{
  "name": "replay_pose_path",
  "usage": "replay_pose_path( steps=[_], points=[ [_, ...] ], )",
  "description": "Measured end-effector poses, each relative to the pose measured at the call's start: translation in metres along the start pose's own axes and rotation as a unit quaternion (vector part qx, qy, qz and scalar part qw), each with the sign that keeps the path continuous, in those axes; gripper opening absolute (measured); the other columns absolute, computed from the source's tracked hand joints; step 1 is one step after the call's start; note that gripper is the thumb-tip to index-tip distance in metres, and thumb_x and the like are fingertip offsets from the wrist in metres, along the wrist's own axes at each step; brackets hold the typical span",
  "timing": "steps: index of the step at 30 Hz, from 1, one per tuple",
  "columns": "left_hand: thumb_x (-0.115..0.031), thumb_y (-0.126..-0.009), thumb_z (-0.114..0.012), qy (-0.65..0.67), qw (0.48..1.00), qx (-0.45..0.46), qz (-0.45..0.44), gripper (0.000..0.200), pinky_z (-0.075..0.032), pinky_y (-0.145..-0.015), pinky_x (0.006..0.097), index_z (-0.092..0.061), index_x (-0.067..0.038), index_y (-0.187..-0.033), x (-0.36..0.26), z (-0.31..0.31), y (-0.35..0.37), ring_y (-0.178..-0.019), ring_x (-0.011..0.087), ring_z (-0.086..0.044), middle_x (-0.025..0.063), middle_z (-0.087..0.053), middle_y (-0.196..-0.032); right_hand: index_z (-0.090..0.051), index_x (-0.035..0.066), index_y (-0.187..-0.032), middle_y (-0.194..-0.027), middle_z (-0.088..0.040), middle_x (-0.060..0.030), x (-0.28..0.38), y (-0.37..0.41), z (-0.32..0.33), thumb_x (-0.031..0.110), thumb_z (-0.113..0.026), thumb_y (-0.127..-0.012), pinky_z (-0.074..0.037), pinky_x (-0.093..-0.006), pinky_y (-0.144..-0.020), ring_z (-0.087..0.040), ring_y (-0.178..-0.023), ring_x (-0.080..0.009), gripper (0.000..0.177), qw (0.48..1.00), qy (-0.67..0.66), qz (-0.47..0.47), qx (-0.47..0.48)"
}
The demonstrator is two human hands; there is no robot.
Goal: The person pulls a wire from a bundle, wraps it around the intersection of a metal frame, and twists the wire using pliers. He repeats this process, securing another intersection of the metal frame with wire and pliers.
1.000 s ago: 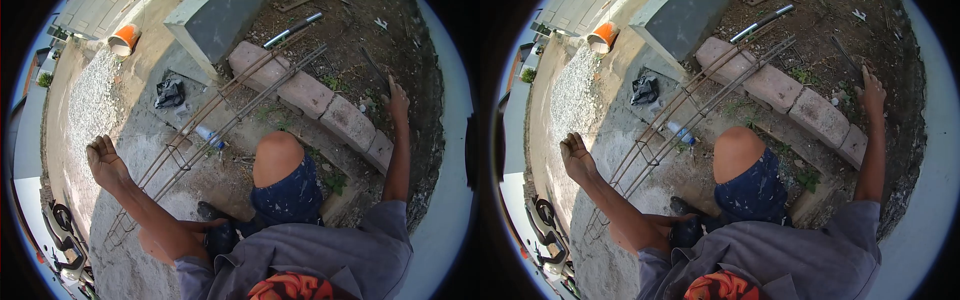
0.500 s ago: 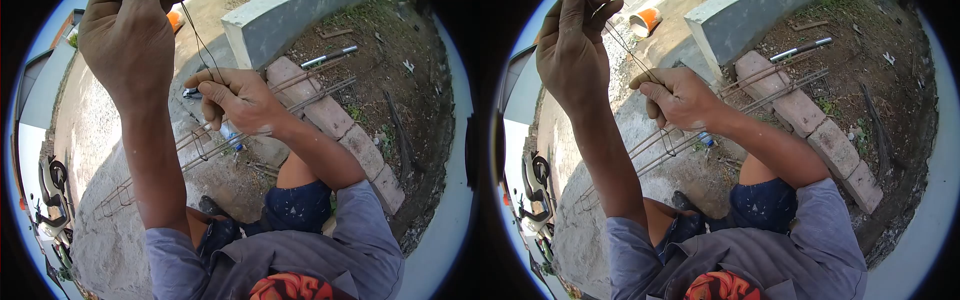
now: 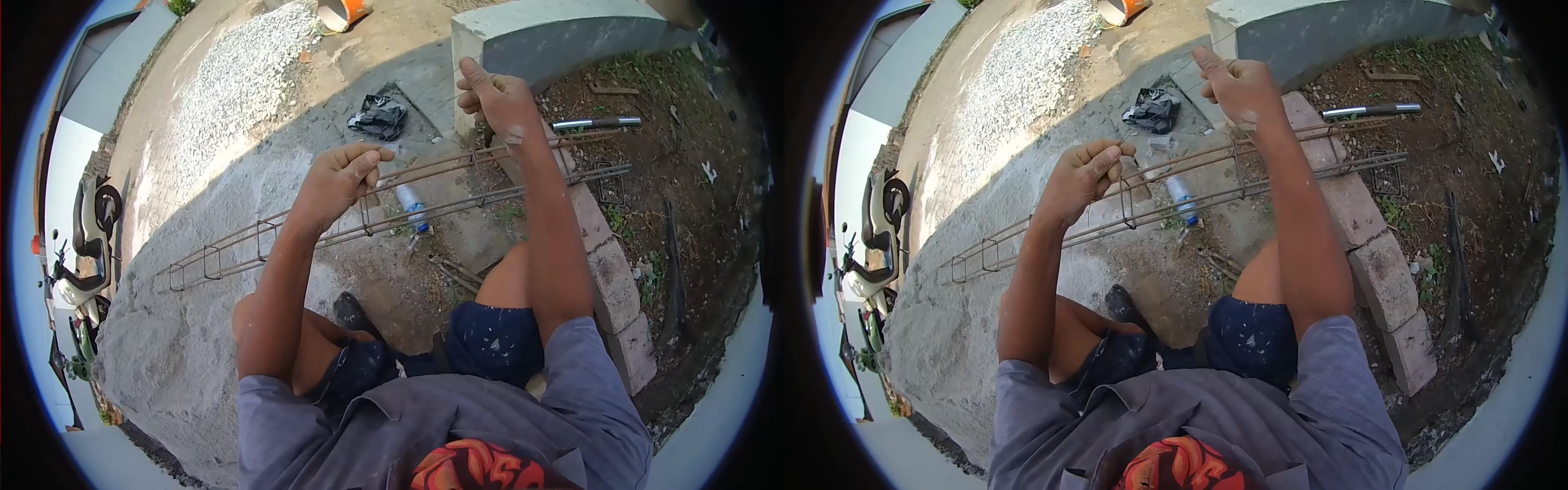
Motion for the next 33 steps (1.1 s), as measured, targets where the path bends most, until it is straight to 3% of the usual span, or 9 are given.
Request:
replay_pose_path(
  steps=[2,4,6,8,10,13,19,22,33],
  points=[
    [-0.018,-0.098,-0.053,-0.112,0.991,-0.061,-0.034,0.025,-0.032,-0.051,0.0197,-0.068,0.0,-0.109,-0.006,0.039,0.003,-0.054,0.0029,-0.039,-0.0047,-0.053,-0.066,-0.065,0.0,-0.113,-0.092,-0.066,-0.0104,0.003,0.026,-0.022,0.04,-0.066,-0.092,-0.051,-0.0283,-0.064,-0.063,-0.076,-0.0114,0.045,0.93,0.303,-0.107,0.179],
    [-0.016,-0.096,-0.054,-0.177,0.98,-0.077,-0.054,0.024,-0.04,-0.056,0.0263,-0.07,0.001,-0.104,-0.007,0.05,0.012,-0.059,0.0094,-0.048,0.001,-0.057,-0.067,-0.069,0.002,-0.101,-0.079,-0.066,-0.0103,0.039,0.065,-0.06,0.037,-0.067,-0.089,-0.052,-0.0339,-0.06,-0.062,-0.066,-0.0147,0.036,0.919,0.247,0.137,0.274],
    [-0.016,-0.094,-0.053,-0.23,0.968,-0.062,-0.078,0.025,-0.045,-0.062,0.0332,-0.07,0.001,-0.103,-0.008,0.034,0.02,-0.061,0.0187,-0.056,0.0078,-0.06,-0.068,-0.071,0.005,-0.099,-0.084,-0.066,-0.0097,0.089,0.095,-0.081,0.03,-0.067,-0.087,-0.052,-0.0357,-0.063,-0.064,-0.07,-0.0206,0.028,0.842,0.3,0.437,0.097],
    [-0.015,-0.091,-0.056,-0.247,0.962,-0.048,-0.109,0.024,-0.048,-0.066,0.0363,-0.069,0.001,-0.103,-0.023,0.013,0.029,-0.067,0.0274,-0.062,0.0152,-0.064,-0.074,-0.072,0.006,-0.097,-0.087,-0.066,-0.0099,0.083,0.111,-0.096,0.024,-0.067,-0.086,-0.051,-0.0376,-0.065,-0.064,-0.074,-0.026,0.021,0.808,0.311,0.496,0.06],
    [-0.015,-0.09,-0.058,-0.252,0.956,-0.036,-0.147,0.023,-0.048,-0.066,0.0362,-0.069,0.0,-0.102,-0.035,0.004,0.034,-0.069,0.0292,-0.063,0.0165,-0.066,-0.076,-0.072,0.006,-0.094,-0.089,-0.066,-0.0107,0.042,0.094,-0.107,0.018,-0.067,-0.086,-0.05,-0.0395,-0.068,-0.063,-0.079,-0.0309,0.016,0.871,0.307,0.346,0.165],
    [-0.016,-0.091,-0.063,-0.22,0.965,-0.068,-0.124,0.022,-0.047,-0.062,0.0289,-0.07,0.001,-0.104,-0.027,0.027,0.032,-0.066,0.015,-0.058,0.0084,-0.067,-0.076,-0.071,0.005,-0.096,-0.086,-0.063,-0.0131,0.044,0.081,-0.093,0.014,-0.067,-0.086,-0.049,-0.0401,-0.07,-0.062,-0.081,-0.0316,0.015,0.912,0.225,0.303,0.16],
    [-0.017,-0.092,-0.067,-0.046,0.983,-0.157,-0.087,0.021,-0.044,-0.059,0.0202,-0.07,0.001,-0.102,-0.007,0.07,0.031,-0.066,0.0052,-0.056,0.0022,-0.067,-0.079,-0.07,0.002,-0.097,-0.084,-0.062,-0.0142,0.039,0.068,-0.085,0.009,-0.067,-0.085,-0.049,-0.0397,-0.068,-0.061,-0.077,-0.0324,0.014,0.937,0.18,0.274,0.122],
    [-0.017,-0.092,-0.067,-0.031,0.983,-0.168,-0.073,0.021,-0.044,-0.059,0.0196,-0.07,0.001,-0.102,-0.001,0.073,0.027,-0.065,0.0053,-0.056,0.0024,-0.067,-0.079,-0.07,0.002,-0.098,-0.081,-0.061,-0.0114,0.032,0.069,-0.095,0.006,-0.065,-0.087,-0.047,-0.0339,-0.067,-0.06,-0.073,-0.0238,0.013,0.92,0.192,0.315,0.131],
    [-0.013,-0.091,-0.068,0.026,0.985,-0.153,-0.071,0.021,-0.046,-0.06,0.021,-0.069,0.003,-0.104,0.002,0.069,0.022,-0.068,0.0078,-0.058,0.005,-0.068,-0.082,-0.071,0.003,-0.103,-0.08,-0.06,-0.0145,0.034,0.065,-0.095,0.005,-0.062,-0.086,-0.047,-0.0391,-0.067,-0.06,-0.074,-0.0319,0.018,0.928,0.173,0.296,0.147]
  ],
)
Point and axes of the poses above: each hand's wrist, its own y-axis away from the middle knuckle, its own z-axis out of the back of the hand, x = y × z, the point moved 9 cm from there along -y, towards the middle knuckle
